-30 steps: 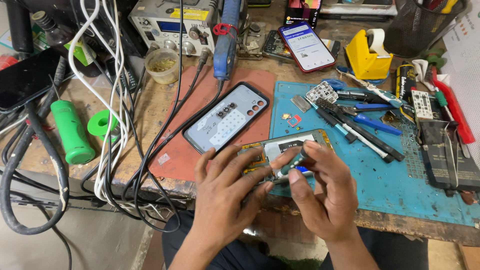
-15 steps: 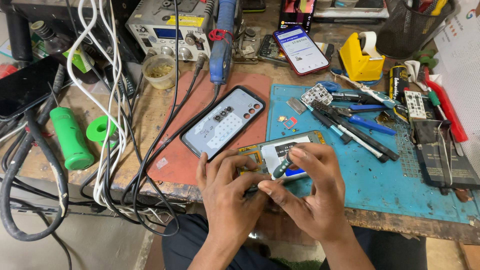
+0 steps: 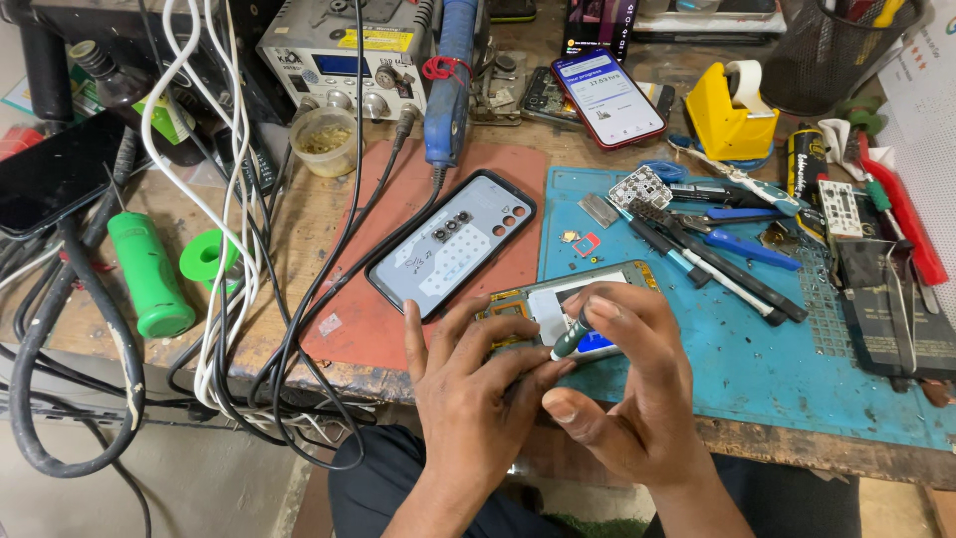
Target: The person uses a small screwdriver to remove screws from the back of a disassembled smartphone. They then lift the back cover and set it aside, exposing the internal components.
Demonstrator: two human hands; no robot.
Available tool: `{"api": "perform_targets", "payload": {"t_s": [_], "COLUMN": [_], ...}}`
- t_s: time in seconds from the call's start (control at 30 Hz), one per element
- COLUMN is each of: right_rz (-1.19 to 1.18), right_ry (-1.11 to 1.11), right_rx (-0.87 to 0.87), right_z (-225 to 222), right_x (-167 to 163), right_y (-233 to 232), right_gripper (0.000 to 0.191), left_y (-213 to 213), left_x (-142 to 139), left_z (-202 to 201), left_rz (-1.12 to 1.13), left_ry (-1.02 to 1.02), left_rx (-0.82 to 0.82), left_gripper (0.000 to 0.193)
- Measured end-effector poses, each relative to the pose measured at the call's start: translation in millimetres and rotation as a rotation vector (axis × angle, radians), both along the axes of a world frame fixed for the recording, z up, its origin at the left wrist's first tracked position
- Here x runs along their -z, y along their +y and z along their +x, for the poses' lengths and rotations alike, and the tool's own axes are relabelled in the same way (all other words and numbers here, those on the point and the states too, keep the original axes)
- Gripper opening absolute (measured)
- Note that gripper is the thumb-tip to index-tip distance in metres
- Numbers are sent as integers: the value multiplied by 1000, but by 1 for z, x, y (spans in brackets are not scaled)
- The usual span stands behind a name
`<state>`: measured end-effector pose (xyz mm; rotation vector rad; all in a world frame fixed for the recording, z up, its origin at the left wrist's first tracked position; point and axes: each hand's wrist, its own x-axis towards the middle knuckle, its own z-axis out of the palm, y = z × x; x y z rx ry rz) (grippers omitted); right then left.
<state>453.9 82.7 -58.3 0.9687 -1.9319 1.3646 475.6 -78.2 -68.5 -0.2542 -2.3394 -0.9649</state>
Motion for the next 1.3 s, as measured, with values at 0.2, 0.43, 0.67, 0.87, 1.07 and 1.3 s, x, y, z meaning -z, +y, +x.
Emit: {"api": "perform_targets", "payload": {"t_s": [0.2,0.43,0.67,0.87,1.07,1.3], "right_rz": [-138,-52,-110,-134,70,37], "right_ry": [-189,-66,-190,-204,-37,-195], "right_rx": [-56,-63,-61,-157,54,93], "right_z": [0,-1,-1,0,0,-1], "right_x": [2,0,6,7,-7,-11], "right_y": [-4,0,0,1,-4,-6], "right_gripper": [57,64,62,66,70,67], "left_y": [-2,-4,-1,-5,0,0], "left_x": [-5,-1,-2,-7,1,-1], "left_z": [0,-1,-3,-1,-6,-5], "left_rz": [-13,-34,6,-62,25,31], "left_ry": [22,-12,-2,2,-25,-21], "left_rx": [52,53,20,104,13,42], "left_gripper": [33,19,29,27,21,28]}}
